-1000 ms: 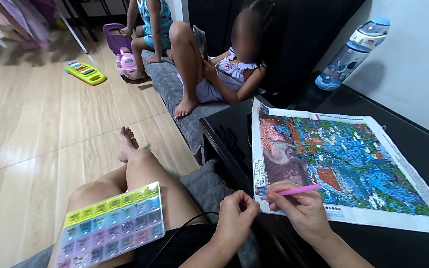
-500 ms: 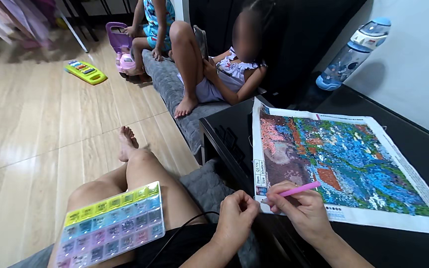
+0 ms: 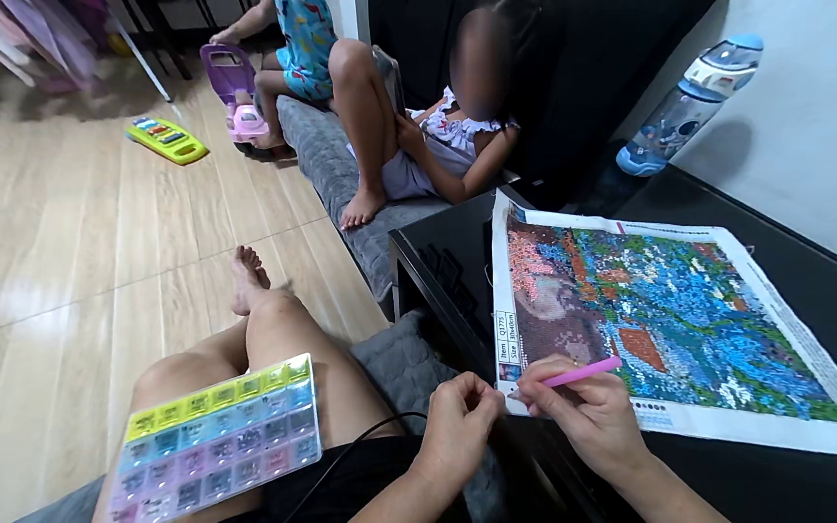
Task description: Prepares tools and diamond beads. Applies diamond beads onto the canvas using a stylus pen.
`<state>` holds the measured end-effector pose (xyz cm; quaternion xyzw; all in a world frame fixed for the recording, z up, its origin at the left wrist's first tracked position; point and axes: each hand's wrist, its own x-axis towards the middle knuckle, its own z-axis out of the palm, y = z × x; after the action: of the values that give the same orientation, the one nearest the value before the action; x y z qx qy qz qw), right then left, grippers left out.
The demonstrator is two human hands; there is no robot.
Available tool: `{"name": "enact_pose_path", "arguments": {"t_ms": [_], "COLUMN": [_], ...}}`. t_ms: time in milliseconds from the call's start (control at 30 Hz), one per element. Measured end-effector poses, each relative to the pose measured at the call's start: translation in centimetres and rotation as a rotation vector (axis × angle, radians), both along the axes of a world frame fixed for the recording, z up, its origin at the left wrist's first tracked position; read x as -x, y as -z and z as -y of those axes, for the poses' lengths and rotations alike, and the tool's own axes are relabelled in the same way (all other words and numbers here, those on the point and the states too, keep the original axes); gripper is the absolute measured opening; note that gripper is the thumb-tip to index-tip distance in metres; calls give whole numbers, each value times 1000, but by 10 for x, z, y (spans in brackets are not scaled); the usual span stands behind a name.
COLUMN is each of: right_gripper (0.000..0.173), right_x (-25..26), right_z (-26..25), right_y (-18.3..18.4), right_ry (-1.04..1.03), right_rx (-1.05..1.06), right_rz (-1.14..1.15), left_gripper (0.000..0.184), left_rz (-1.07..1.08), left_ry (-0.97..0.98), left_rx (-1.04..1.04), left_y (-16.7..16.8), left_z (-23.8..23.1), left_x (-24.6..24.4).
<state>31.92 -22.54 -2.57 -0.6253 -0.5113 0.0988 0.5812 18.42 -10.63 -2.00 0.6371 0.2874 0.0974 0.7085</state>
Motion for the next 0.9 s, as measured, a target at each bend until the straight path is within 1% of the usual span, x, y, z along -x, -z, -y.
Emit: {"name": "enact_pose_path", "arguments": {"t_ms": [233,400,533,633,733,900], "right_gripper": [22,18,14,10,10,11], "right_x": [-1,-2,-5,-12,-17,-16], "right_z": [0,0,2,2,0,-2], "right_y": [0,-2,-7,-12,-13,-11], "right_ry": [-23,0,54,161,249,277], "right_rx": [1,4,-16,-36,-57,-26], "right_rz": [36,-64,-114,-112,-103,-108], "left_gripper": [15,15,14,13,13,12], "left_rz": [6,7,6,1,4,21], "left_ry": [-10,-7,-5,10,15,23], "left_rx": [11,24,29,28,26,28], "left_y": [0,-1,-1,-1,0,2], "left_z": [1,0,0,0,1,4], "left_x": [0,0,1,2,4,8]}}
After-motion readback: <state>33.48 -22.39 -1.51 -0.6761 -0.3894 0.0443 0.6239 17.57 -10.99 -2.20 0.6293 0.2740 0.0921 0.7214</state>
